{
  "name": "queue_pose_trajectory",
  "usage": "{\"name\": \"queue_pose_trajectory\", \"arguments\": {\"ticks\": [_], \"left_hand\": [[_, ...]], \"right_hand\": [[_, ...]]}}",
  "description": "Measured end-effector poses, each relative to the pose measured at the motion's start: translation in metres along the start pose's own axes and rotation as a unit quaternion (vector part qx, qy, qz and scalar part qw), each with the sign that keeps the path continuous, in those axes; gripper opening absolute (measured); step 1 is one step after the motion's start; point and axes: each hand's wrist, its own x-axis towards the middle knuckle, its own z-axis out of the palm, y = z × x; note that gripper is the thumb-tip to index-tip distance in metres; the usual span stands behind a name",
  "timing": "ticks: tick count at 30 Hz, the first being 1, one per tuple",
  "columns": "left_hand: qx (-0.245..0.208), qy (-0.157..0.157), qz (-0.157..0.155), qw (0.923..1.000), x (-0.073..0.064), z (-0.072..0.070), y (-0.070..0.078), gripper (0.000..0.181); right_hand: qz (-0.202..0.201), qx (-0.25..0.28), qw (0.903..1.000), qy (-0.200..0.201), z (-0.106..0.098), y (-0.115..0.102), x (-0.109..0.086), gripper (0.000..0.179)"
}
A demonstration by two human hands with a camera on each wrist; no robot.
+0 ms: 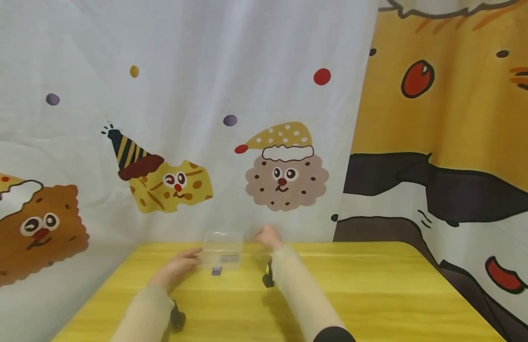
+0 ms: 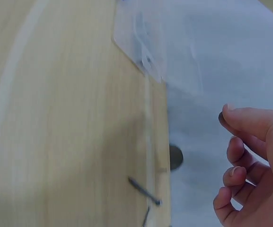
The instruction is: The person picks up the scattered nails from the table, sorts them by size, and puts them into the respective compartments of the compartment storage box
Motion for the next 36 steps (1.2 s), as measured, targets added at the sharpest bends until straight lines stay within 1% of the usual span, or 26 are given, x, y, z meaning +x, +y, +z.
{"name": "queue_pose_trajectory", "arguments": {"ticks": [4, 7, 11, 17, 23, 26, 30, 36], "left_hand": [[-0.003, 0.010, -0.003, 0.9999, 0.000, -0.004, 0.000, 0.057], [-0.003, 0.015, -0.005, 0.9999, -0.002, -0.005, 0.000, 0.057], [0.000, 0.017, -0.007, 0.9998, -0.004, -0.007, 0.001, 0.056], [-0.001, 0.011, -0.010, 0.9999, -0.007, -0.008, 0.001, 0.056], [0.003, 0.012, -0.007, 0.9999, -0.007, -0.008, -0.003, 0.056], [0.003, 0.012, -0.005, 0.9999, -0.008, -0.006, -0.001, 0.055], [0.009, 0.005, 0.001, 0.9999, -0.007, -0.003, 0.001, 0.055], [0.013, 0.001, 0.007, 0.9999, -0.007, 0.000, 0.007, 0.055]], "right_hand": [[0.005, 0.006, 0.9999, 0.008, -0.012, 0.009, -0.001, 0.012], [0.010, 0.010, 0.9998, 0.014, -0.017, 0.020, -0.001, 0.012], [0.012, 0.022, 0.9996, 0.013, -0.022, 0.037, -0.003, 0.015], [0.009, 0.049, 0.9987, 0.000, -0.026, 0.061, -0.010, 0.020], [-0.009, 0.067, 0.9977, 0.011, -0.026, 0.076, -0.018, 0.018], [-0.011, 0.065, 0.9977, 0.016, -0.025, 0.086, -0.021, 0.018], [-0.011, 0.055, 0.9981, 0.025, -0.026, 0.099, -0.020, 0.017], [-0.007, 0.041, 0.9985, 0.037, -0.025, 0.101, -0.017, 0.015]]}}
